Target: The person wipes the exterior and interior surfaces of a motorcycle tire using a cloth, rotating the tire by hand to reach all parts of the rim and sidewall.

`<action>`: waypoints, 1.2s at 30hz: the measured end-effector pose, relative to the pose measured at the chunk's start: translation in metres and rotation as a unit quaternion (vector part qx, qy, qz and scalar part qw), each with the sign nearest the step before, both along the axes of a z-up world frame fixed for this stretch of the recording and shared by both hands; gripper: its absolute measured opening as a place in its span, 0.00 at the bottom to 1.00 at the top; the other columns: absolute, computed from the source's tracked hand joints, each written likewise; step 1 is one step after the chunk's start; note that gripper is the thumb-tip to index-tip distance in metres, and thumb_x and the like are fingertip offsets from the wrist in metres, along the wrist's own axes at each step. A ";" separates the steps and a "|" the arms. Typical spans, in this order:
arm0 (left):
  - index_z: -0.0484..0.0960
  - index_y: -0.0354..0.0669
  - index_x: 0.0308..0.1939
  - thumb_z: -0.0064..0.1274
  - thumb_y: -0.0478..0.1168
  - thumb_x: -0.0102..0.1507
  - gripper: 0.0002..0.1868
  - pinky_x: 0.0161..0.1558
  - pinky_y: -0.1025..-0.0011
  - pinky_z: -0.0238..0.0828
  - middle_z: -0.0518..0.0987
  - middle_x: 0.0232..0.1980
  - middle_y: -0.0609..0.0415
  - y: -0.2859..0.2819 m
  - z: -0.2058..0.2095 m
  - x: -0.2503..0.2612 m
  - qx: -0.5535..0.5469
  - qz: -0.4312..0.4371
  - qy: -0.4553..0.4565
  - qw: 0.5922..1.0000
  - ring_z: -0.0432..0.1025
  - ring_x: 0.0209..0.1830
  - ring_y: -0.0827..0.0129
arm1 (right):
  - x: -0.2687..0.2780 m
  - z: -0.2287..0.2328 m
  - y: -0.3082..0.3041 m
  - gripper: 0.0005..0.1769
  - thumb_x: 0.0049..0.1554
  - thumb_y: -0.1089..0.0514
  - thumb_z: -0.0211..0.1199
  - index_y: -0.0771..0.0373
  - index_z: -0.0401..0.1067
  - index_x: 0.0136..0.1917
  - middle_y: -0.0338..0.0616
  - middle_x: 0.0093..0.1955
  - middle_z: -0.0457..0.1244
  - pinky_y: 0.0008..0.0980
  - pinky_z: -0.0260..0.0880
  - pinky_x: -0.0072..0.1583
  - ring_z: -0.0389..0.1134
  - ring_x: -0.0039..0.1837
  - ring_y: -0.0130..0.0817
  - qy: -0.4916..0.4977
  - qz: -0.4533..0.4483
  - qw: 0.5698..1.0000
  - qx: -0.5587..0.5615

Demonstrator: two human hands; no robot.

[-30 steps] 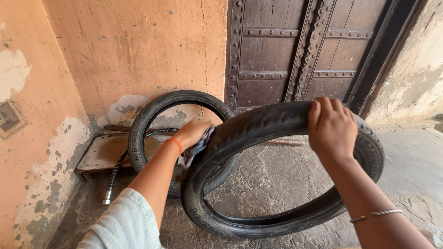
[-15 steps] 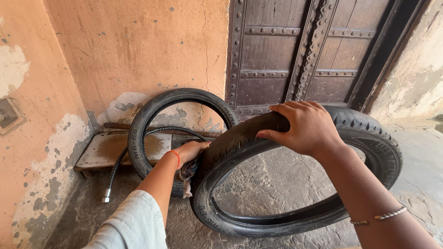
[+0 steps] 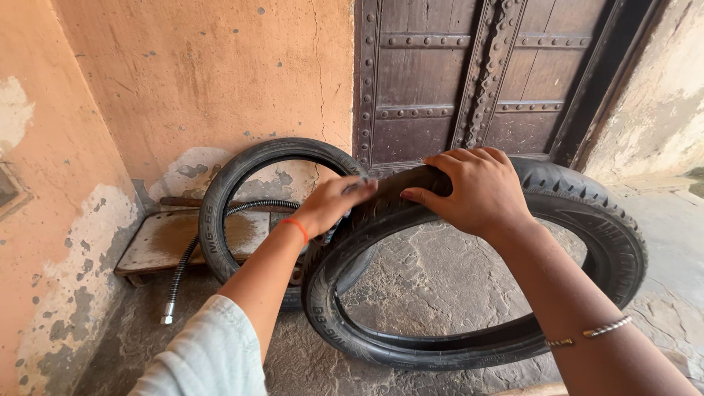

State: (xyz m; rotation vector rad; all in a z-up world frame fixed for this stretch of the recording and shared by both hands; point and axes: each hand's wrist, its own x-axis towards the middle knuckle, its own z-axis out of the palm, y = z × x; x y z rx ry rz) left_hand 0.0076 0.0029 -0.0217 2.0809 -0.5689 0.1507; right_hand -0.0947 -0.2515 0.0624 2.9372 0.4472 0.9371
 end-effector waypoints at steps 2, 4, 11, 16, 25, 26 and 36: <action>0.83 0.42 0.48 0.49 0.80 0.53 0.45 0.59 0.65 0.69 0.81 0.44 0.53 0.013 -0.017 0.000 0.022 0.001 0.014 1.000 0.75 0.50 0.62 | 0.006 -0.005 -0.001 0.40 0.54 0.22 0.55 0.53 0.73 0.65 0.41 0.65 0.67 0.46 0.49 0.76 0.62 0.71 0.40 -0.013 0.006 1.000 -0.002; 0.77 0.37 0.57 0.64 0.74 0.48 0.50 0.63 0.61 0.65 0.76 0.49 0.44 0.024 -0.028 0.001 -0.030 -0.023 0.078 0.996 0.75 0.56 0.52 | 0.017 -0.012 -0.001 0.38 0.56 0.25 0.55 0.54 0.73 0.65 0.42 0.65 0.67 0.47 0.49 0.76 0.62 0.71 0.40 -0.027 0.012 1.000 -0.004; 0.68 0.48 0.70 0.74 0.63 0.40 0.59 0.70 0.65 0.54 0.73 0.68 0.52 0.039 -0.038 -0.003 -0.003 -0.105 0.150 0.983 0.63 0.71 0.62 | 0.025 -0.033 0.026 0.22 0.63 0.46 0.49 0.54 0.74 0.64 0.45 0.65 0.67 0.51 0.51 0.77 0.64 0.72 0.41 -0.056 0.002 0.998 -0.040; 0.63 0.48 0.71 0.75 0.50 0.41 0.57 0.68 0.68 0.59 0.73 0.66 0.56 0.041 -0.045 -0.014 0.078 -0.075 0.193 0.975 0.66 0.68 0.66 | 0.006 -0.015 0.042 0.35 0.60 0.26 0.48 0.54 0.74 0.59 0.47 0.60 0.68 0.55 0.51 0.72 0.62 0.69 0.45 -0.007 -0.064 0.996 -0.062; 0.67 0.42 0.62 0.73 0.44 0.40 0.48 0.63 0.68 0.68 0.79 0.57 0.49 0.032 -0.023 -0.035 0.147 -0.003 0.128 0.981 0.72 0.57 0.61 | 0.014 -0.030 0.035 0.27 0.61 0.36 0.52 0.55 0.83 0.41 0.40 0.44 0.73 0.44 0.63 0.67 0.72 0.52 0.39 -0.124 -0.052 0.991 0.014; 0.67 0.42 0.62 0.73 0.44 0.40 0.48 0.63 0.68 0.68 0.79 0.57 0.49 0.033 -0.023 -0.035 0.143 -0.001 0.128 0.981 0.72 0.57 0.61 | 0.014 -0.031 0.035 0.25 0.59 0.38 0.53 0.53 0.83 0.39 0.38 0.43 0.73 0.43 0.65 0.65 0.72 0.51 0.37 -0.134 -0.051 0.989 0.022; 0.80 0.41 0.50 0.71 0.50 0.41 0.36 0.58 0.67 0.75 0.86 0.51 0.47 0.033 0.040 -0.048 0.180 -0.037 0.044 0.982 0.79 0.52 0.59 | 0.020 -0.002 0.000 0.18 0.63 0.37 0.54 0.36 0.80 0.59 0.44 0.28 0.69 0.32 0.54 0.33 0.59 0.29 0.34 -0.009 -0.157 0.982 0.108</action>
